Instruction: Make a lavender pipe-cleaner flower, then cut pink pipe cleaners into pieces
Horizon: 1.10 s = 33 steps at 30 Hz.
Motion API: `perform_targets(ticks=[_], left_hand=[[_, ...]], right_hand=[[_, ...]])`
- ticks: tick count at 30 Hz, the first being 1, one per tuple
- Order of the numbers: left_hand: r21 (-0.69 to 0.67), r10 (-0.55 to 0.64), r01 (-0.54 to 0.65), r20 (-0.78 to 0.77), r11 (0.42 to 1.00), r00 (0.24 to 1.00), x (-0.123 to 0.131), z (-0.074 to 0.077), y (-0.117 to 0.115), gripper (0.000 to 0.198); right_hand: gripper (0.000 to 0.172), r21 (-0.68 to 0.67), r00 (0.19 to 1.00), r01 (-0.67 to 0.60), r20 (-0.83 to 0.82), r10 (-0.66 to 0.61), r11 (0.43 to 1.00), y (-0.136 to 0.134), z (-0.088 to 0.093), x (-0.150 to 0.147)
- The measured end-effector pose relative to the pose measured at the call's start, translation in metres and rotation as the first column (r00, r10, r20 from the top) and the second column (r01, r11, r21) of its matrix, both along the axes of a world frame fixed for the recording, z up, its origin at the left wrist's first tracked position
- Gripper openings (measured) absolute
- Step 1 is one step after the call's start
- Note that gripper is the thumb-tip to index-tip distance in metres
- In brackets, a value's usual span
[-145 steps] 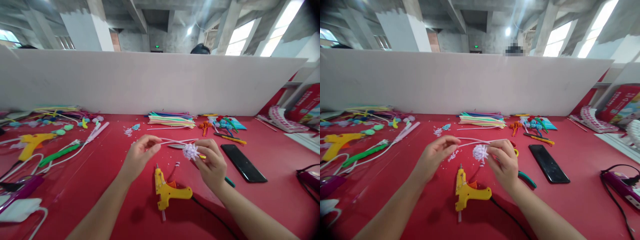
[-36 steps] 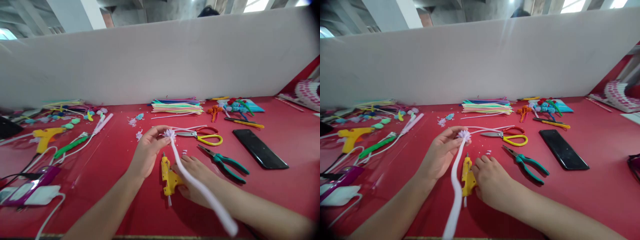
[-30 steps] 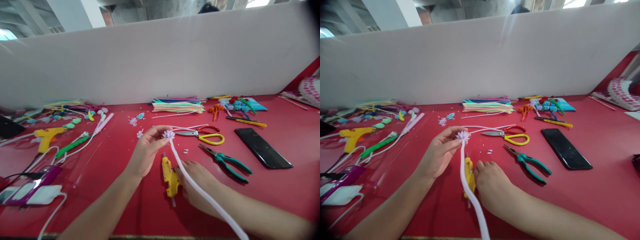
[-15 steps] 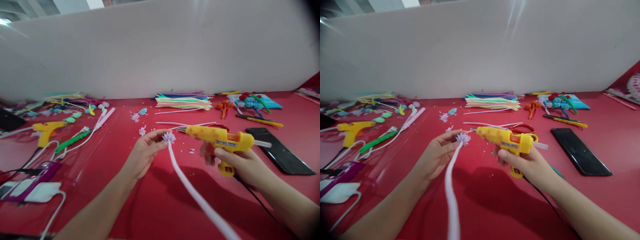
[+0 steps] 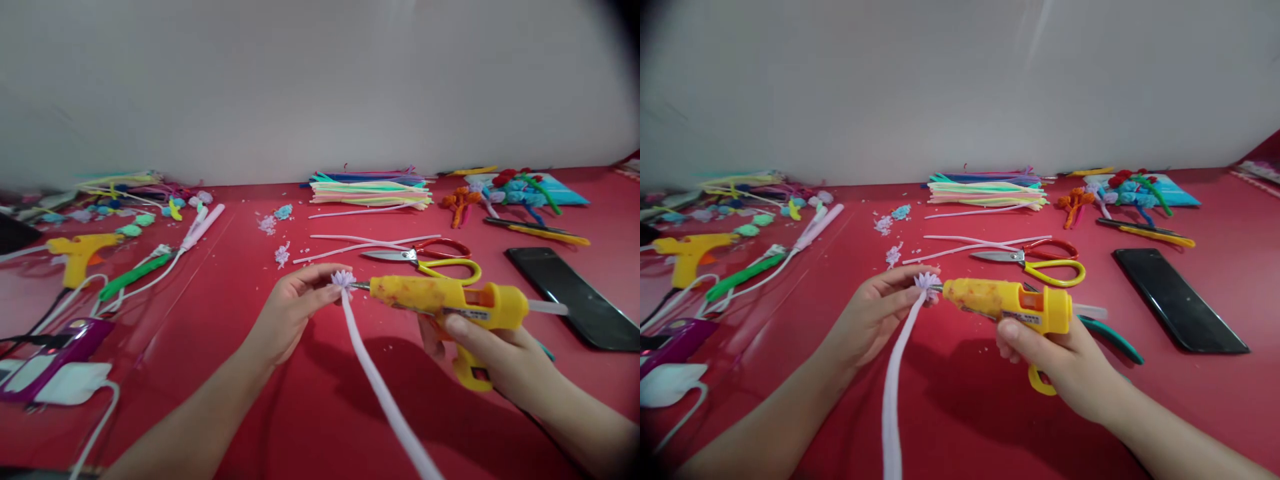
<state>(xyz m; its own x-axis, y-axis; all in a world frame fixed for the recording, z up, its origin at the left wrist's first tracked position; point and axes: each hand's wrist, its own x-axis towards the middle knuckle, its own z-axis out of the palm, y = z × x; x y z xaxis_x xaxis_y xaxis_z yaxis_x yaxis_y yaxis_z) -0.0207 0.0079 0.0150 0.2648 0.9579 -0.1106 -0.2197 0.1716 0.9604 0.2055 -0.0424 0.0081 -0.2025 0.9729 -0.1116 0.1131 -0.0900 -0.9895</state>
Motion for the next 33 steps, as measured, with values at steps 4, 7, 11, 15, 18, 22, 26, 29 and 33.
perform_targets(ticks=[4, 7, 11, 15, 18, 22, 26, 29, 33], left_hand=[[0.001, -0.012, 0.012, -0.006, 1.0, 1.0, -0.0007, 0.0001, -0.001, 0.023], [0.008, -0.016, 0.016, -0.002, 1.0, 1.0, -0.0004, 0.0003, -0.0015, 0.024], [0.018, -0.013, 0.013, -0.001, 1.0, 1.0, 0.0002, 0.0001, -0.0018, 0.024], [0.029, -0.013, 0.013, 0.0, 1.0, 1.0, 0.0001, -0.0002, -0.002, 0.023], [0.027, -0.018, 0.018, 0.0, 0.999, 1.0, -0.0003, -0.0001, -0.0022, 0.023], [0.031, -0.019, 0.019, 0.008, 0.999, 1.0, -0.0004, 0.0001, -0.0021, 0.023], [0.024, -0.015, 0.015, 0.012, 1.0, 1.0, -0.0003, -0.0001, -0.0021, 0.023], [0.018, -0.009, 0.008, 0.015, 1.0, 1.0, -0.0002, 0.0001, -0.002, 0.023], [0.018, -0.009, 0.009, 0.016, 1.0, 1.0, -0.0001, 0.0002, -0.0019, 0.023]], right_hand=[[0.036, -0.039, 1.0, 0.007, -0.022, -0.008, 0.999, -0.0003, 0.0022, -0.0012], [0.037, -0.068, 1.0, 0.006, -0.024, -0.008, 0.998, -0.0009, 0.0028, -0.0011], [0.038, -0.05, 1.0, 0.01, -0.015, -0.011, 0.999, -0.0012, 0.0023, -0.0004], [0.038, -0.041, 1.0, 0.01, 0.009, -0.01, 0.999, -0.0007, 0.0018, 0.0002], [0.039, -0.029, 1.0, 0.004, 0.017, -0.004, 1.0, 0.0002, 0.0017, 0.0006], [0.042, -0.052, 1.0, -0.008, 0.025, 0.009, 0.999, 0.0014, 0.0012, 0.0012], [0.044, -0.059, 0.999, -0.024, 0.033, 0.026, 0.998, 0.0019, 0.0009, 0.0016], [0.045, -0.046, 0.998, -0.037, 0.042, 0.039, 0.998, 0.0018, 0.0011, 0.0015], [0.046, -0.052, 0.998, -0.048, 0.042, 0.05, 0.997, 0.0016, 0.0013, 0.0015]])
